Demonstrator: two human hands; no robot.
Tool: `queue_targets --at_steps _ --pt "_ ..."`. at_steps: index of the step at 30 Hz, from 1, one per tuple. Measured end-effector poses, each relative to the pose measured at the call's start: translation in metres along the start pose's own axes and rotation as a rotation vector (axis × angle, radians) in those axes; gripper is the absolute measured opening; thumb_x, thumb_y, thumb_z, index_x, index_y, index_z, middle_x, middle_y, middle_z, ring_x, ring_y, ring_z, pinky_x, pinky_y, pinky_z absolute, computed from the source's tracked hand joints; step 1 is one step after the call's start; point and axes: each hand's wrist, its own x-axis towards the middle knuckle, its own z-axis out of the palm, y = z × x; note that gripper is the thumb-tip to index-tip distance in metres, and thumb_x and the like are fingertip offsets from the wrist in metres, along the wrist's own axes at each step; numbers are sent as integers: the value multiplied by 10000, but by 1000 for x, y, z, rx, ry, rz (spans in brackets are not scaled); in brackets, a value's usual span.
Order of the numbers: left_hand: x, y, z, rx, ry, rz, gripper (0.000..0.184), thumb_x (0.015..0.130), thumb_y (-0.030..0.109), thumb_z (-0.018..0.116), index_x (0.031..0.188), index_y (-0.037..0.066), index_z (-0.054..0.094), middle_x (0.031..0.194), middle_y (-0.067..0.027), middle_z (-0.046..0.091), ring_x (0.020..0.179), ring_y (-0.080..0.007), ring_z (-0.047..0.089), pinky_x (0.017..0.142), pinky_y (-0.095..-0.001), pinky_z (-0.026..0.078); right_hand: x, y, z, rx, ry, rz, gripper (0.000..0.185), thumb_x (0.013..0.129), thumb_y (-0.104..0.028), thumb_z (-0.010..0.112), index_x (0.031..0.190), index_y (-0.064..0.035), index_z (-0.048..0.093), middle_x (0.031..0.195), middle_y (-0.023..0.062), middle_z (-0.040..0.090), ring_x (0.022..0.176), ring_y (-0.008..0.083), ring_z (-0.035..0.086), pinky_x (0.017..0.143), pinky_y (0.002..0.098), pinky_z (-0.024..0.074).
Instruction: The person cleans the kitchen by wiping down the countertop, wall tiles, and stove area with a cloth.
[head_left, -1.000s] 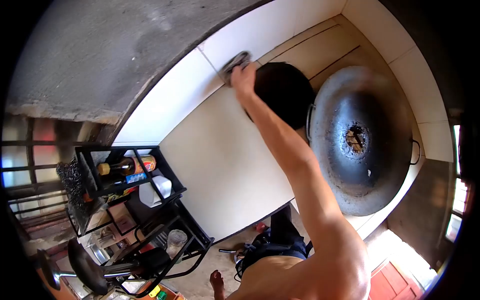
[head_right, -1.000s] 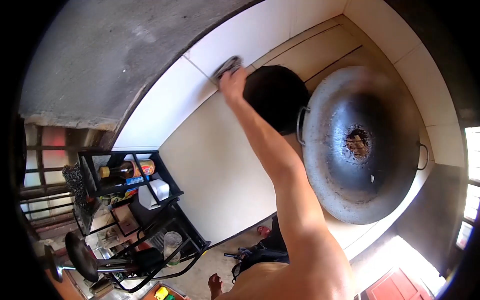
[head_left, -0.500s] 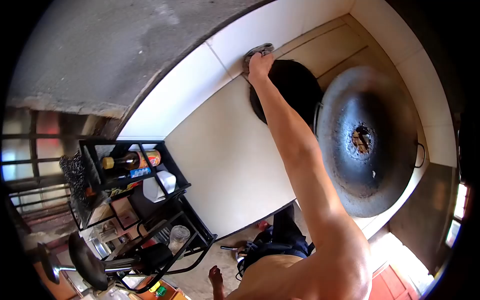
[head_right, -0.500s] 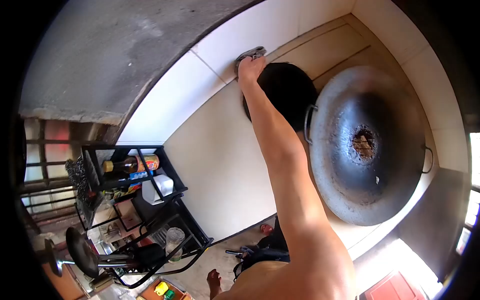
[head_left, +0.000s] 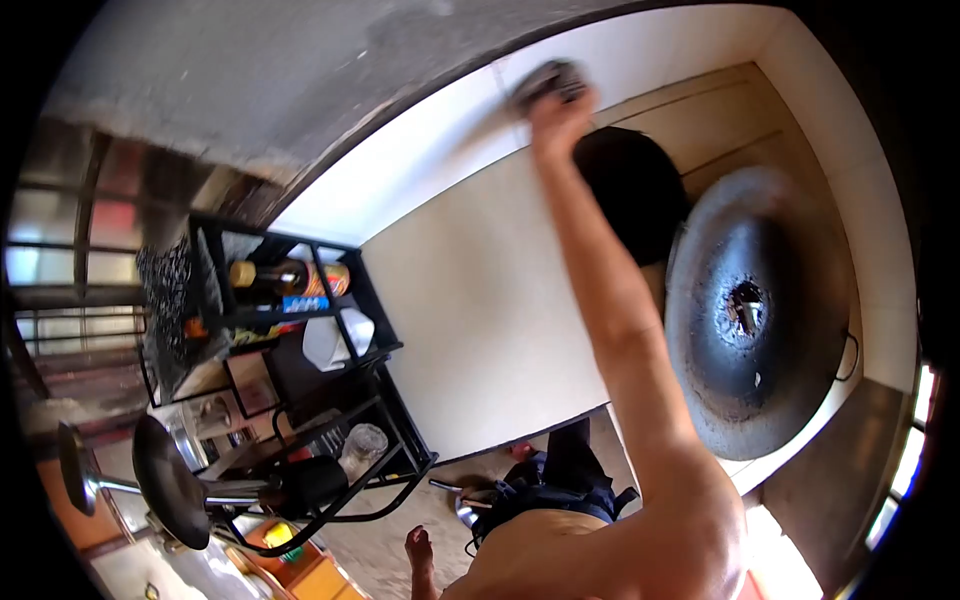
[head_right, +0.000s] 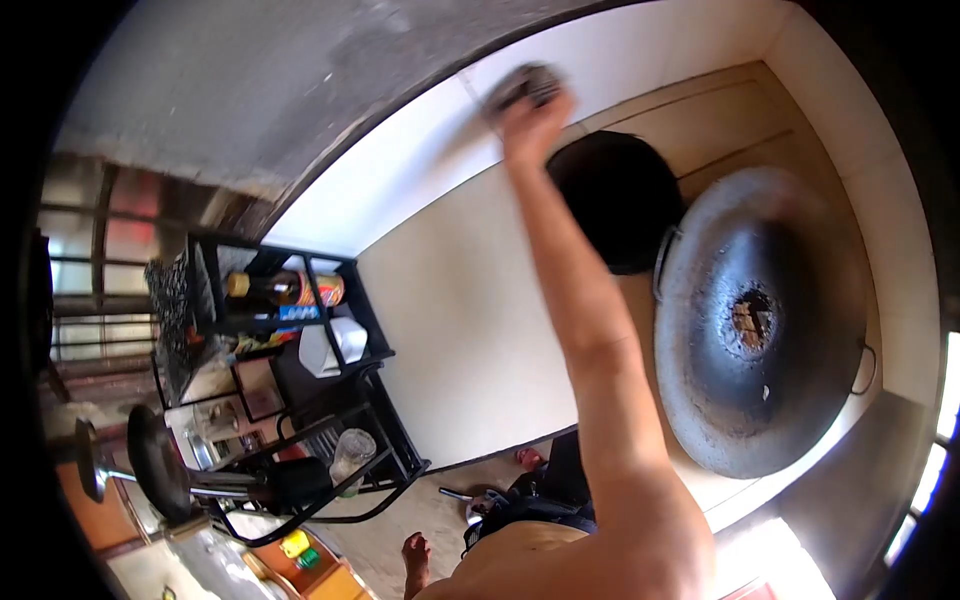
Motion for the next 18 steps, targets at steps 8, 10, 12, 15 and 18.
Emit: queue_targets --at_steps 8,10,12,15,18 --pt "-15 -48 -4 143 -36 30 283 856 154 547 1068 -31 584 993 -143 629 885 -212 597 783 -313 473 -95 125 14 -1400 415 -599 469 757 42 476 1201 110 341 1236 306 330 1162 419 336 1028 475 240" --pt "3 -49 -4 217 -70 151 281 859 151 540 1063 -36 587 1008 -168 634 933 -229 606 825 -328 471 -138 154 -5 -1305 355 -89 475 777 13 484 1219 93 331 1306 309 291 1230 389 304 1042 445 233" --pt "17 -33 1 215 -39 209 285 860 155 535 1072 -30 588 985 -160 641 908 -217 610 834 -318 472 -148 126 -2 -1133 288 142 323 788 -22 508 1089 89 474 1103 258 513 1013 309 515 879 406 403" --pt "10 -7 -3 52 -38 45 295 859 155 536 1105 -2 576 946 -110 627 829 -165 584 775 -282 469 -85 73 -32 -1188 315 119 174 788 -73 549 858 81 591 773 172 628 705 246 597 635 367 486" --pt "-3 -17 -6 -47 -13 -23 299 861 153 535 1122 11 569 946 -93 614 825 -143 564 751 -267 459 36 0 -73 -1582 255 -755 143 747 -55 560 769 83 529 758 215 595 650 339 575 601 437 455"
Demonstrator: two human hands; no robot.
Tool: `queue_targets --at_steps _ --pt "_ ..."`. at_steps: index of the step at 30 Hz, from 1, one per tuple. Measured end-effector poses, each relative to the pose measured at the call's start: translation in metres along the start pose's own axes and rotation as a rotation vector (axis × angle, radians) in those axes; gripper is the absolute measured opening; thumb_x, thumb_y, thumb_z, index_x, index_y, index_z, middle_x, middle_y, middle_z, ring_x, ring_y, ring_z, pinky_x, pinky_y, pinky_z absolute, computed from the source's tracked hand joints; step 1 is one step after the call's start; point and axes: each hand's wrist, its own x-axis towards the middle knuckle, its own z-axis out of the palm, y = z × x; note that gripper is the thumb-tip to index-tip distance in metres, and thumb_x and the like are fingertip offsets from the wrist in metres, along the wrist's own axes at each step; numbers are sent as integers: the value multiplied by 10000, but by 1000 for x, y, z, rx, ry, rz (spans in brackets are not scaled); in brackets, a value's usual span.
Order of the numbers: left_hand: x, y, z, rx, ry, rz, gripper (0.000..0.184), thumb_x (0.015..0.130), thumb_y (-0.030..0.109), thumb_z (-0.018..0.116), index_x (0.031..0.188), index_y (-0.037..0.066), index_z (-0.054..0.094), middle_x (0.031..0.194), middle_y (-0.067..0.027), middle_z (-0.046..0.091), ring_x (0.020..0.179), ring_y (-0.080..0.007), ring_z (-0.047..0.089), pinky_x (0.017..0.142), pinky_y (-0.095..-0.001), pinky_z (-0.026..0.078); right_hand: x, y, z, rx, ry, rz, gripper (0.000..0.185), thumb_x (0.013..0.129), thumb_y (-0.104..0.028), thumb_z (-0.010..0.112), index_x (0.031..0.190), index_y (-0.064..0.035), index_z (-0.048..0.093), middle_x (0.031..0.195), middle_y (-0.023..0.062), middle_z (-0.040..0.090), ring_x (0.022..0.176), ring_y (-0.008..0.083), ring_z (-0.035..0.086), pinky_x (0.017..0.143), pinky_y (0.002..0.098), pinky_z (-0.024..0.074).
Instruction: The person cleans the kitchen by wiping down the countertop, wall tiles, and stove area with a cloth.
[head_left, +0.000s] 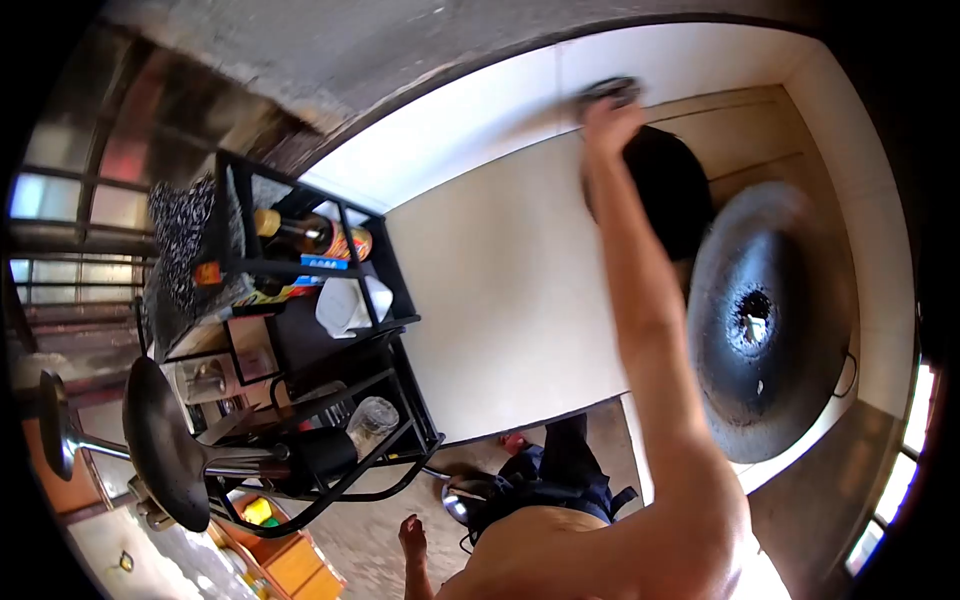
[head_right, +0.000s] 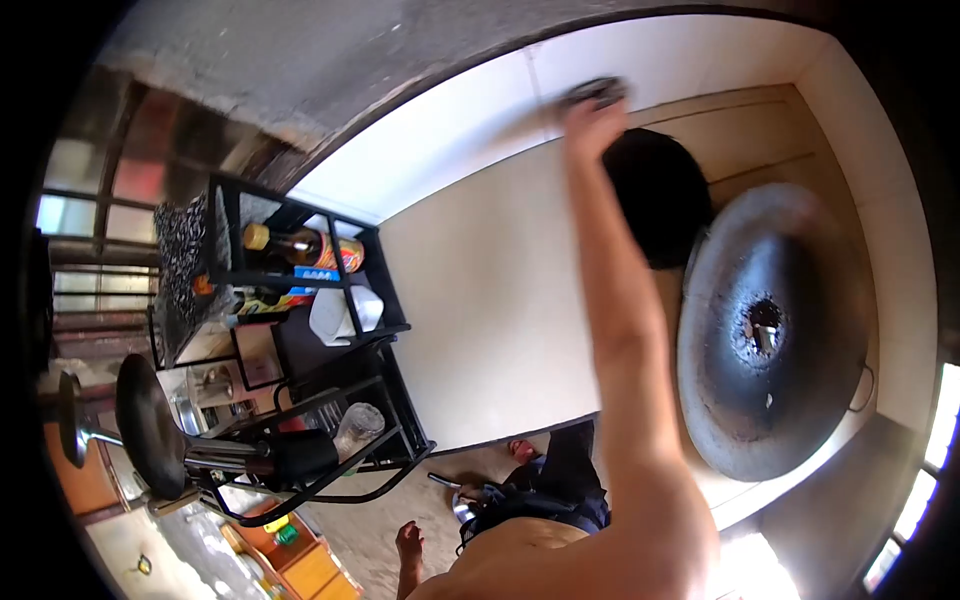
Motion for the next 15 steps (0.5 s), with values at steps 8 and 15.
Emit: queue_targets --at_steps 8,15 --pt "-7 -52 3 81 -69 -66 307 865 165 535 1122 0 559 983 -100 607 853 -164 558 730 -296 470 -35 11 -19 -1024 -433 -597 217 792 -130 516 865 32 641 960 196 526 919 313 482 818 431 382" --pt "21 1 12 10 -91 19 336 846 161 508 1149 22 555 1012 -96 573 823 -163 537 691 -278 465 -133 -83 -33 -883 -799 -620 226 774 -136 536 855 36 656 912 204 557 831 306 521 703 425 420"
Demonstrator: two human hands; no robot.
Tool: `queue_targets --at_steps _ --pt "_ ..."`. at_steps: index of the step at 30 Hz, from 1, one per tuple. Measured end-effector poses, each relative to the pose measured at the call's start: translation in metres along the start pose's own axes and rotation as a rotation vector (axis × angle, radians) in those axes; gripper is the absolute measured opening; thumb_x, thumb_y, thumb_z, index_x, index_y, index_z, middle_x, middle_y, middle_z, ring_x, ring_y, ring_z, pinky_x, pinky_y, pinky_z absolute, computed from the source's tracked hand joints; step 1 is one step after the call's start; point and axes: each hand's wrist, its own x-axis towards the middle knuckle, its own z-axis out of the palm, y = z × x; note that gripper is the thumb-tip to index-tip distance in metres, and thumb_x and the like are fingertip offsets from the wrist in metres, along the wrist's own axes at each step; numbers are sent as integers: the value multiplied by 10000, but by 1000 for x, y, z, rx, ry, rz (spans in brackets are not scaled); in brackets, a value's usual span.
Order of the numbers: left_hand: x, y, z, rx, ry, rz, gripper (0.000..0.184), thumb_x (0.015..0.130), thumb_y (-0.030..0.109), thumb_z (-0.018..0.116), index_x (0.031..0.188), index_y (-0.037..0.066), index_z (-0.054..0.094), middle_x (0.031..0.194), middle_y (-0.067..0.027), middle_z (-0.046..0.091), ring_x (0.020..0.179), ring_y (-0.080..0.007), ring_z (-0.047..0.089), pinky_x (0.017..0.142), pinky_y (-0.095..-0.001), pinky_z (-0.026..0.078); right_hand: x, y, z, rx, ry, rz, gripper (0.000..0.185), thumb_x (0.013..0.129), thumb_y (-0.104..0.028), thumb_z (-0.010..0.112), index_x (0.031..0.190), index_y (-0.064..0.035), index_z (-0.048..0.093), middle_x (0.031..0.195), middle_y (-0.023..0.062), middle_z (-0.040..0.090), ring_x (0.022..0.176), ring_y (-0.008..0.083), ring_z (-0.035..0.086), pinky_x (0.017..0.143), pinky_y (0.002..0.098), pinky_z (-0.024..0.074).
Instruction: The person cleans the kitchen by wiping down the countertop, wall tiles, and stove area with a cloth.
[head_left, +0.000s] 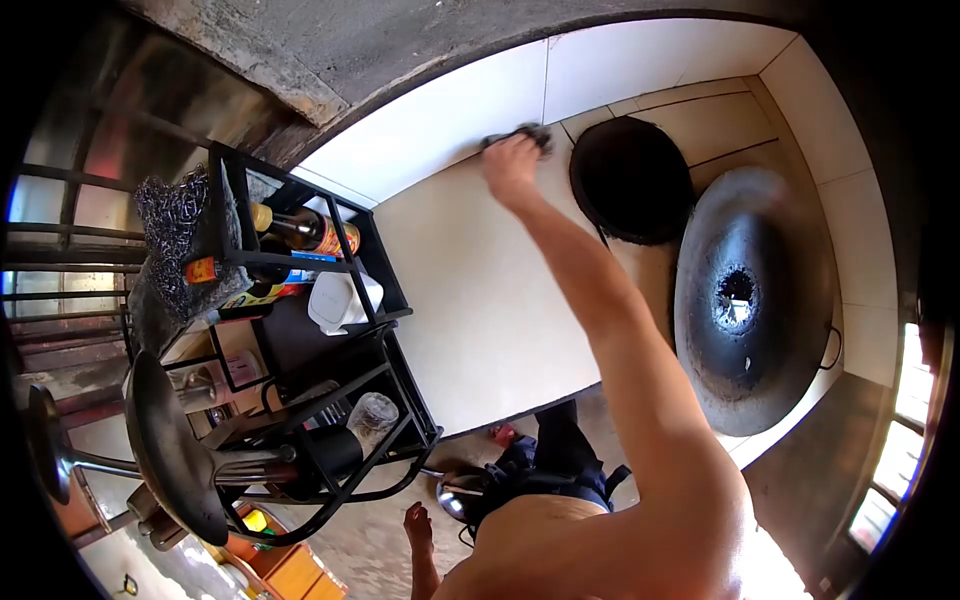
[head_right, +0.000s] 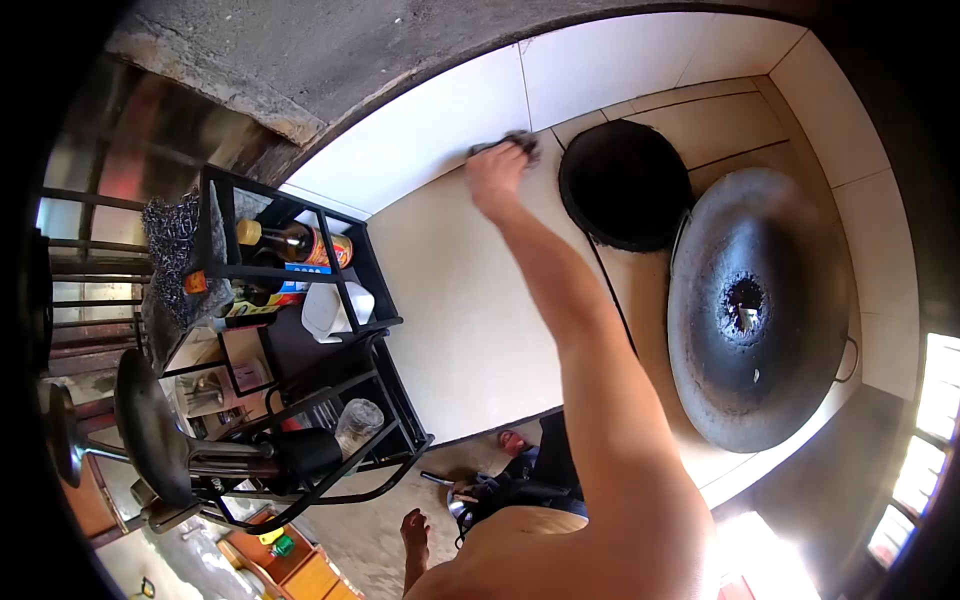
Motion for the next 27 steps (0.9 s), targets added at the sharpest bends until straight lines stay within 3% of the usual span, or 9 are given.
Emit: queue_targets --at_steps 5,6,7,11,15,19,20,24,27 --pt "-8 11 -3 -44 45 85 331 842 145 502 1137 4 557 917 -61 570 677 -111 475 607 -263 432 -43 -72 -30 122 116 -195 231 753 -96 544 910 63 604 921 240 554 870 331 513 760 424 405" --pt "-12 8 -6 -34 36 87 335 845 142 499 1146 5 553 904 -61 571 668 -111 474 616 -262 434 -52 -77 -48 148 -57 -310 282 751 -82 545 990 67 560 983 245 542 936 348 509 833 430 396" --pt "-17 6 -8 -30 33 87 339 848 140 495 1155 7 549 891 -62 572 660 -111 473 624 -262 435 -60 -89 -42 235 -4 -356 292 758 -81 537 1008 68 552 1005 240 539 965 349 504 855 426 390" --pt "-37 -6 -11 -29 70 19 337 862 139 502 1183 37 527 1020 -71 567 929 -168 538 820 -334 469 -73 -111 -30 535 28 -606 315 788 -57 490 1085 36 535 1106 179 533 1082 319 485 934 396 371" --pt "-51 -45 -9 -5 86 13 351 870 165 502 1197 39 521 1025 -75 569 934 -165 541 832 -344 472 -63 -97 -14 703 -97 -871 374 767 -23 515 1139 -52 542 1149 124 529 1085 291 485 932 381 383" --pt "-65 -76 1 -175 126 -40 361 875 200 530 1195 35 511 994 -59 571 885 -133 532 783 -339 470 -65 -95 -31 568 -127 -890 329 755 -9 535 1079 -54 573 1137 128 530 1050 314 491 905 388 399" --pt "-77 -72 6 -205 184 0 328 869 131 509 1150 -37 533 945 -98 618 718 -116 538 655 -246 446 -72 -95 -38 489 -182 -857 311 754 -6 536 1058 -51 581 1131 128 531 1038 319 493 897 388 403" --pt "-81 -104 19 -217 126 -25 309 878 184 549 1151 41 536 968 -42 561 857 -128 530 736 -316 472 -54 -87 -126 841 460 -842 300 760 -6 540 1053 -46 588 1089 119 531 1000 308 489 860 378 421" --pt "-73 -128 26 -99 140 -34 306 881 136 511 1129 -38 549 1029 -147 618 923 -200 587 807 -292 456 -25 -101 -164 773 763 -917 348 752 -53 565 1098 -60 589 1094 97 521 989 279 498 851 367 428"
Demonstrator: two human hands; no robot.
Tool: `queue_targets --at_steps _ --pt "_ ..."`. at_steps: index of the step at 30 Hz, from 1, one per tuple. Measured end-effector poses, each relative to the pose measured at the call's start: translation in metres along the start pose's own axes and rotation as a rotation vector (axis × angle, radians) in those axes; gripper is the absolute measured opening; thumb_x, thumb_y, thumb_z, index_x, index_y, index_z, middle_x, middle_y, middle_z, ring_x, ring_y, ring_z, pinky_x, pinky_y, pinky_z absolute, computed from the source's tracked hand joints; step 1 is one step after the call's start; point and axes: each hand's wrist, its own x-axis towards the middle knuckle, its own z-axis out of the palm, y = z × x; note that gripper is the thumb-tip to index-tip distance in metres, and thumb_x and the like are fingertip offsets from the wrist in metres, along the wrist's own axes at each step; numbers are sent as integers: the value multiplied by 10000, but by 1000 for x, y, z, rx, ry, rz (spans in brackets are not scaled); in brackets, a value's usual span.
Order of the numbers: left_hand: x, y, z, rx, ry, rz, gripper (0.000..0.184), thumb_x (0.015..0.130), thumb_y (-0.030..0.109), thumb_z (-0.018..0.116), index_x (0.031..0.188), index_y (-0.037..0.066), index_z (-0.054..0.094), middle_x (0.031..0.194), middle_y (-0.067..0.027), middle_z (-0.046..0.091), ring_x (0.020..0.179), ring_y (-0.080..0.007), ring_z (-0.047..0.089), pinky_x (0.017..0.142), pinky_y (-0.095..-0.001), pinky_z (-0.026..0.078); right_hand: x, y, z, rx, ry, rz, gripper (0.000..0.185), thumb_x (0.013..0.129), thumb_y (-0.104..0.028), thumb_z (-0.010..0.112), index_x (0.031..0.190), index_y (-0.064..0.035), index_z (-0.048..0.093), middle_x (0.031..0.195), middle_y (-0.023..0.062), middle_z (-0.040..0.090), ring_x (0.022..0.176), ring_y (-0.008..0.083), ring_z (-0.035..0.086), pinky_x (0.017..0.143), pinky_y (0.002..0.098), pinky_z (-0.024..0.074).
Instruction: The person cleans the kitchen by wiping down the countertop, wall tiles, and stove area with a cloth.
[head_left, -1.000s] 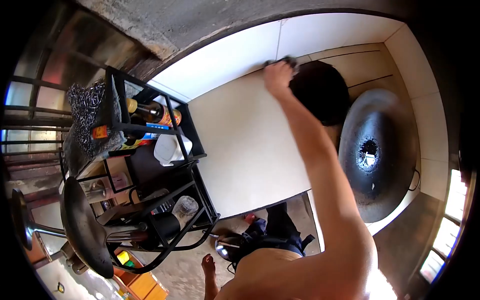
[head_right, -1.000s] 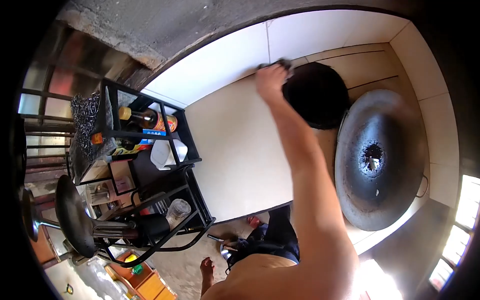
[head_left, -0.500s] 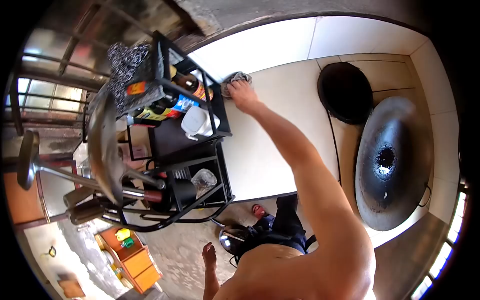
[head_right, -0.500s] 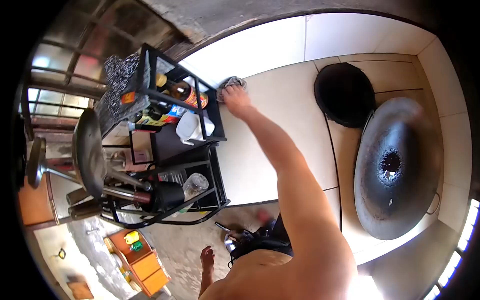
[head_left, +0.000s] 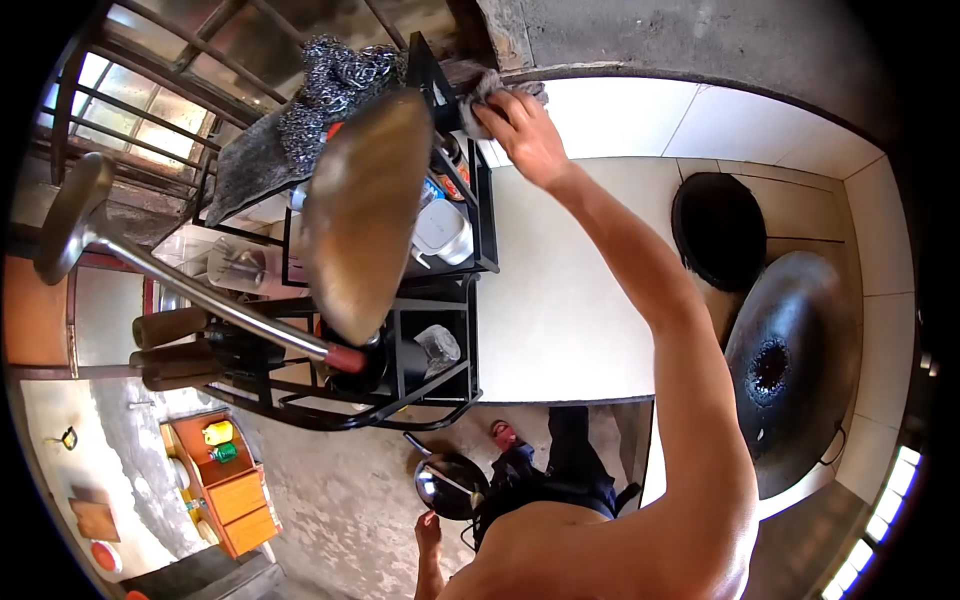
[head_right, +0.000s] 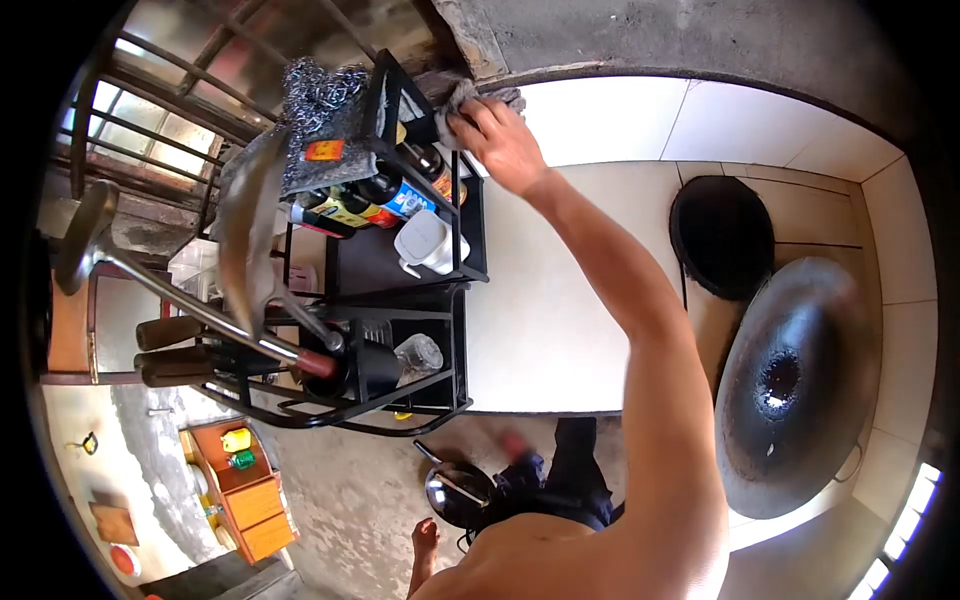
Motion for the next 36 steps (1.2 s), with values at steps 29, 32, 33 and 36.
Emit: queue_targets --at_steps 29,32,33,36 --pt "128 79 -43 24 -318 429 282 855 158 516 1087 17 594 759 14 544 607 -93 471 543 -232 404 -268 -253 -274 -39 -1449 745 146 711 -60 562 800 -82 676 980 147 606 925 331 566 777 422 464" --pt "157 69 -79 -66 -390 308 261 864 185 524 1070 43 594 808 24 528 675 -92 471 586 -246 408 -421 -352 -351 146 -2200 1106 255 691 -83 569 913 -65 693 906 188 652 893 323 624 735 395 504" --pt "160 69 -67 -127 -414 268 255 867 194 524 1066 50 594 822 21 526 696 -93 474 601 -254 412 -408 -367 -378 190 -1938 1181 293 660 -55 563 922 -75 692 901 184 652 897 327 621 737 385 504" --pt "164 63 -78 -18 -393 284 235 875 211 520 1055 78 591 798 14 524 707 -97 483 629 -280 420 -347 -415 -409 154 -1259 1440 393 591 -6 554 950 -97 684 876 172 655 882 330 621 735 387 499"
